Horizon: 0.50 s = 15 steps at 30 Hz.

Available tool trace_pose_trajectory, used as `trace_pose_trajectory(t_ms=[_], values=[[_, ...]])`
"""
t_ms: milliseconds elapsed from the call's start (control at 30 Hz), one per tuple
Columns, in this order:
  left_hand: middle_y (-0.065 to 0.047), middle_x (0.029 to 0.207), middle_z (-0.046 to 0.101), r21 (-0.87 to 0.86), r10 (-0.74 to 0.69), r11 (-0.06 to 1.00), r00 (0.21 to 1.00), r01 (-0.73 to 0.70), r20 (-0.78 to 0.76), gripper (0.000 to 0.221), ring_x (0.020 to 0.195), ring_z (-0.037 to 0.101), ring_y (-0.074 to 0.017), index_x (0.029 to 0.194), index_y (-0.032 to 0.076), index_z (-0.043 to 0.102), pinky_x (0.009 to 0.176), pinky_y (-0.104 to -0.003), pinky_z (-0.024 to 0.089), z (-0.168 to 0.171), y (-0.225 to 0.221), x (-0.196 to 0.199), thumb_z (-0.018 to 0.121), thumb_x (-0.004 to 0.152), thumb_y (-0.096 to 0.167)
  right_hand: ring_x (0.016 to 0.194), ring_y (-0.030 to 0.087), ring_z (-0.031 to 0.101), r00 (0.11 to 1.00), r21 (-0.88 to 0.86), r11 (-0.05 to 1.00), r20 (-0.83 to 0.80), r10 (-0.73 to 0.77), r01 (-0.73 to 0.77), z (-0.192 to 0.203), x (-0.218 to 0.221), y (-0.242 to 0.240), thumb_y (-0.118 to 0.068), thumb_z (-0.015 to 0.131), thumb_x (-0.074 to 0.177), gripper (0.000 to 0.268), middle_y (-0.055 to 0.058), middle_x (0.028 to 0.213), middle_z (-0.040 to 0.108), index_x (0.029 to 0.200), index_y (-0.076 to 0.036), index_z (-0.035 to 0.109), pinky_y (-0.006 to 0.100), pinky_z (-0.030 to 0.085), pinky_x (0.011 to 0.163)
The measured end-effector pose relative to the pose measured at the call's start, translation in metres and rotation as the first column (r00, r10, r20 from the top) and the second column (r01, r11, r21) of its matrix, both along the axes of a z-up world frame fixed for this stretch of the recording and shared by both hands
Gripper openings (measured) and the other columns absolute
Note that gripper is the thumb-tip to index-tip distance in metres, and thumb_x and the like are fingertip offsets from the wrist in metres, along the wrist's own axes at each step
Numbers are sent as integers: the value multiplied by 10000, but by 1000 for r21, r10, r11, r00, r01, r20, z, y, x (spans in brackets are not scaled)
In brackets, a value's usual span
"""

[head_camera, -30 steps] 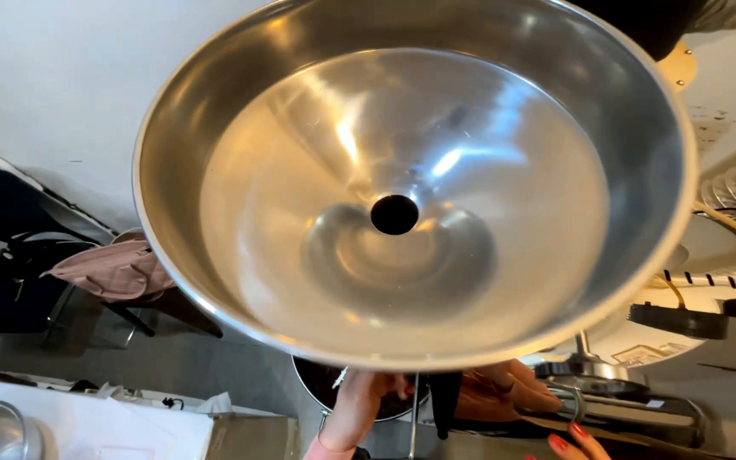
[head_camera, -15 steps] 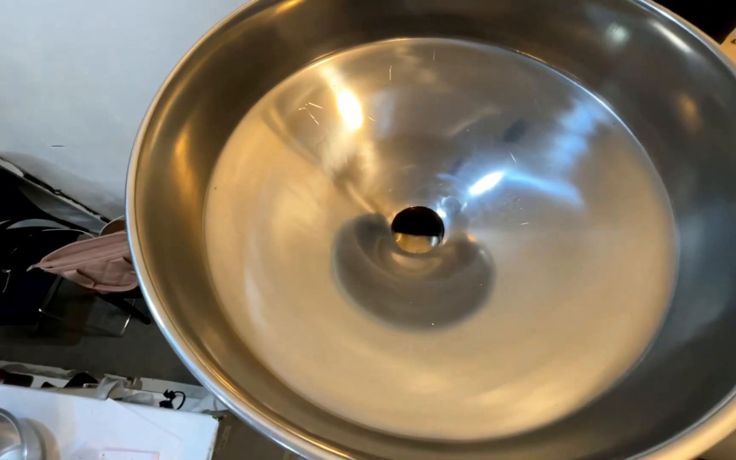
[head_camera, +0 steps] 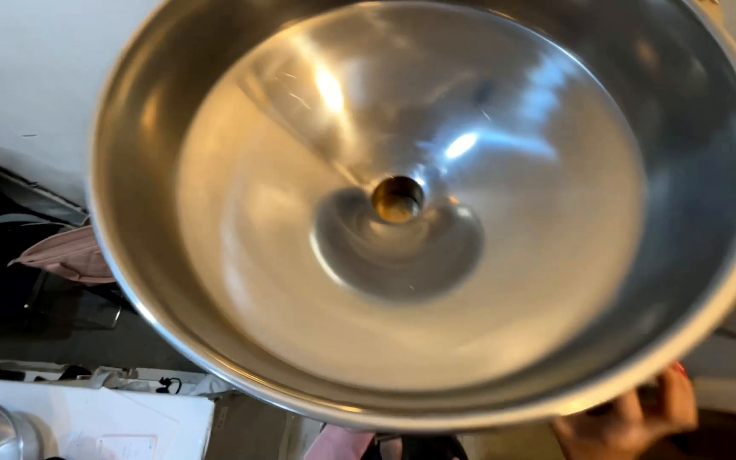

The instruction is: Operating a coffee roasting machine, monitoring the process, and recording data on a log sheet.

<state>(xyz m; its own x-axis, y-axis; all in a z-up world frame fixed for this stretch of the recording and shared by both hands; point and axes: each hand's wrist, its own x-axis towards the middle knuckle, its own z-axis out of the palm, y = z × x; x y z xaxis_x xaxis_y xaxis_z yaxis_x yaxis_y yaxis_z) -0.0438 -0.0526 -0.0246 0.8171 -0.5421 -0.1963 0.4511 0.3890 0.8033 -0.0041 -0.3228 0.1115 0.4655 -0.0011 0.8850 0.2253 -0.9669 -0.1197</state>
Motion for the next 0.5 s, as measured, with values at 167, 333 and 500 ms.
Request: trace_pose_trajectory(t_ms=[167, 333, 500], values=[[-53, 892, 590, 17, -202, 979, 979, 203, -14, 372, 797, 612, -142, 943, 51, 615, 811, -264, 480, 97, -26, 70, 421, 1103, 325, 1262, 559, 441, 993, -34, 992, 0, -118, 118, 23, 37, 17, -295, 924, 859, 705, 347, 1413, 371, 1346, -31, 488, 692, 440, 1064], [-109, 832, 574, 56, -150, 986, 981, 158, -122, 158, 716, 563, -190, 1097, 32, 542, 690, -300, 481, 122, -52, 53, 489, 1062, 177, 1337, 451, 342, 997, -19, 997, 11, -73, 74, 4, 43, 10, -299, 814, 933, 570, 243, 1443, 363, 1395, -183, 499, 634, 448, 1100], [-95, 830, 567, 107, -132, 984, 987, 141, -88, 145, 678, 569, -188, 1092, 51, 561, 781, -338, 529, 124, -63, 47, 479, 1056, 165, 1279, 434, 383, 996, -51, 997, 75, -47, 51, 3, 49, 5, -318, 840, 926, 433, 214, 1374, 432, 1258, -194, 592, 548, 510, 1023]])
